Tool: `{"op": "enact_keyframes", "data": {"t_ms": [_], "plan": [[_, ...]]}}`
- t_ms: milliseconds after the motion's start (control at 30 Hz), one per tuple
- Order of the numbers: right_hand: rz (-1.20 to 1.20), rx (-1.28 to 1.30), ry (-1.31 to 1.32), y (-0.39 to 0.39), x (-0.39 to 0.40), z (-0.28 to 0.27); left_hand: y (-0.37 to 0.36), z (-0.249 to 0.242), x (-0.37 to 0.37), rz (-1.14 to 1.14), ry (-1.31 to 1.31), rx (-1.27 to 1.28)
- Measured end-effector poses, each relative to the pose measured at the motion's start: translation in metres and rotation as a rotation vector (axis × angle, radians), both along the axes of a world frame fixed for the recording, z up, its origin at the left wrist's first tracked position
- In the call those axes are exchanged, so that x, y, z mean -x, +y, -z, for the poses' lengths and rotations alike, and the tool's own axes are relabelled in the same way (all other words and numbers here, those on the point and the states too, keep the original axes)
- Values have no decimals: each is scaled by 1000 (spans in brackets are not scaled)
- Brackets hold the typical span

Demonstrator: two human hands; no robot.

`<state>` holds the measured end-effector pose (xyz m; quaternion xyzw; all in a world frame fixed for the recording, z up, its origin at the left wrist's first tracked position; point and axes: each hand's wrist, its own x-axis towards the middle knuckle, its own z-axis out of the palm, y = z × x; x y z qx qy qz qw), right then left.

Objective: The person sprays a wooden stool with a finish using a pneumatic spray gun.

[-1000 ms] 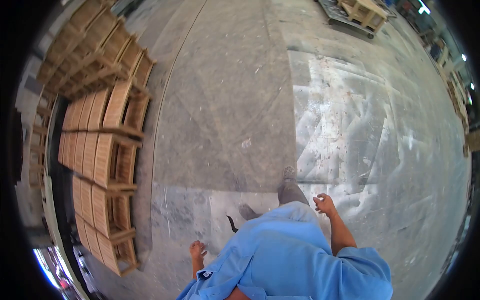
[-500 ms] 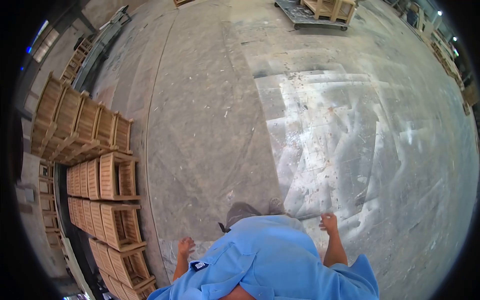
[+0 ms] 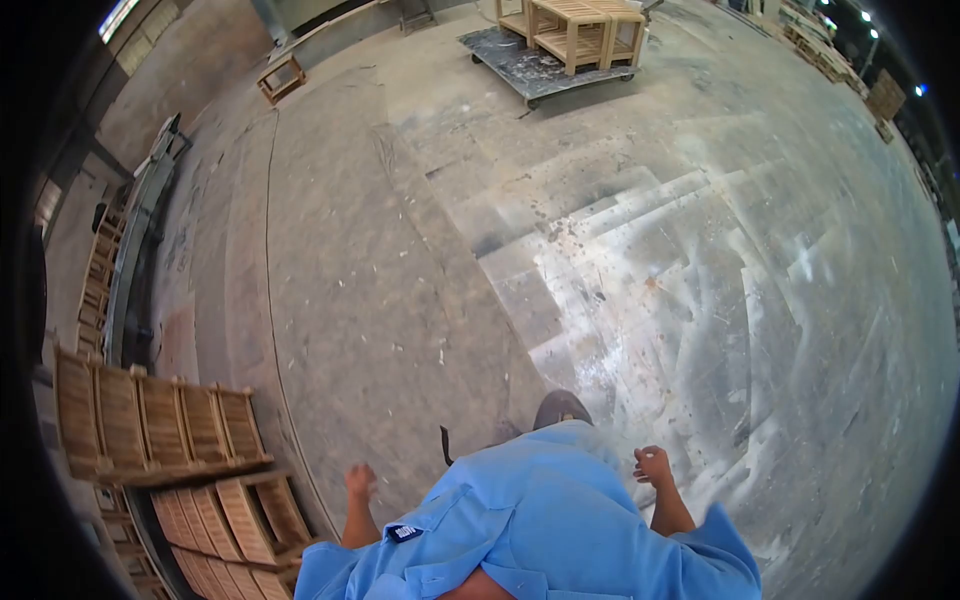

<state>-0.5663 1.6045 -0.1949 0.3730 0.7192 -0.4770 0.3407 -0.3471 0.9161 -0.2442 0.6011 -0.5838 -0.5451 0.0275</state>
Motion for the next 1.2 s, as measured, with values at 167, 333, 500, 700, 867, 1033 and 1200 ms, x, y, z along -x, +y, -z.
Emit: {"op": "enact_keyframes", "data": {"t_ms": [167,333,500,700,867,1033,1200], "plan": [[19,-15,-69,-63,88,20,-90,-76,297,312,141,214],[38,-6,-36,-103,268,61,-141,-62,423,469,217,328],[-42,41,331,-168,498,49,-131,-42,376,89,-65,-64],[-109,60,496,-288,749,-17,-172,25,394,54,62,-235],[-34,106,390,-344,838,38,-251,38,529,23,177,-382],[-8,99,94,-425,871,24,-392,-86,876,147,63,-62],[-40,-15,-44,-476,962,59,-522,-144,1133,291,163,257]]}}
